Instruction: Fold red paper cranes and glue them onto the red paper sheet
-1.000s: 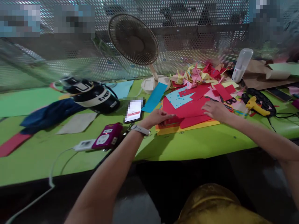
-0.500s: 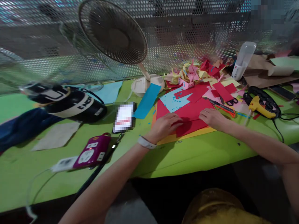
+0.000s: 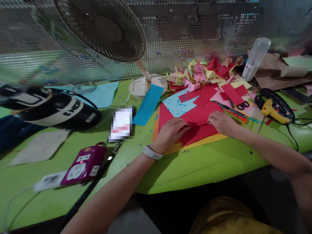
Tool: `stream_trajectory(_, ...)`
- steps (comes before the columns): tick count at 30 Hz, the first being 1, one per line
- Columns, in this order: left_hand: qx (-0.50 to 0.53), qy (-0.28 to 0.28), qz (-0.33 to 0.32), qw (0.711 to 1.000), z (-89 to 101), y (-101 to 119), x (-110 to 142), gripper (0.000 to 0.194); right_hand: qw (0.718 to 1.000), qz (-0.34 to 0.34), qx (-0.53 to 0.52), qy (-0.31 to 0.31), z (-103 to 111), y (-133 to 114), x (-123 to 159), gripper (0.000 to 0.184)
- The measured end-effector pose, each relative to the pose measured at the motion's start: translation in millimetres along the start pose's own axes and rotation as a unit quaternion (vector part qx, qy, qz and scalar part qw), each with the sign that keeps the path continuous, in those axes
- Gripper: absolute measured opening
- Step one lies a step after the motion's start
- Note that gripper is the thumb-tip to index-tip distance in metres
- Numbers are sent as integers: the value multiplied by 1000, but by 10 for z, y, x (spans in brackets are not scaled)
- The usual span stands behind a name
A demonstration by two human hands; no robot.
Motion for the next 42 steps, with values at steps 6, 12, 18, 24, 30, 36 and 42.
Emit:
stream_trajectory(6, 47, 11, 56, 997, 9, -121, -73, 38, 996, -63, -64, 21, 19, 114, -3, 24)
stream_trajectory(12, 70, 5, 107, 992, 12, -178, -112, 29, 989, -97, -108, 40, -9, 249, -27, 19)
stream_trajectory(18, 33, 20, 124, 992, 36, -185, -70, 28, 982, -119, -142, 43, -67, 343, -56, 16)
stream_trajectory(24, -84, 22, 14, 996, -135, 284, -21, 39, 979, -126, -155, 46, -81, 368, -69, 17)
stream_trajectory(30, -88, -47, 7, 995, -440, 539, 27, 83, 977, -126, -162, 48, -74, 364, -65, 16)
stream_trajectory(36, -73, -49, 19, 996, -433, 523, 9, 87, 978, -124, -156, 60, -75, 382, -41, 16)
stream_trajectory(42, -59, -81, 38, 994, -464, 499, -19, 90, 977, -149, -138, 60, -73, 395, -32, 18)
Point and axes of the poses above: each hand's wrist, its own x-axis away from the middle knuckle, its own z-axis out of the back of the hand, y = z × x, the point moved 9 cm from there along -x, towards the middle knuckle, and after that the axes turned 1 degree about z, right-handed, at the moved point
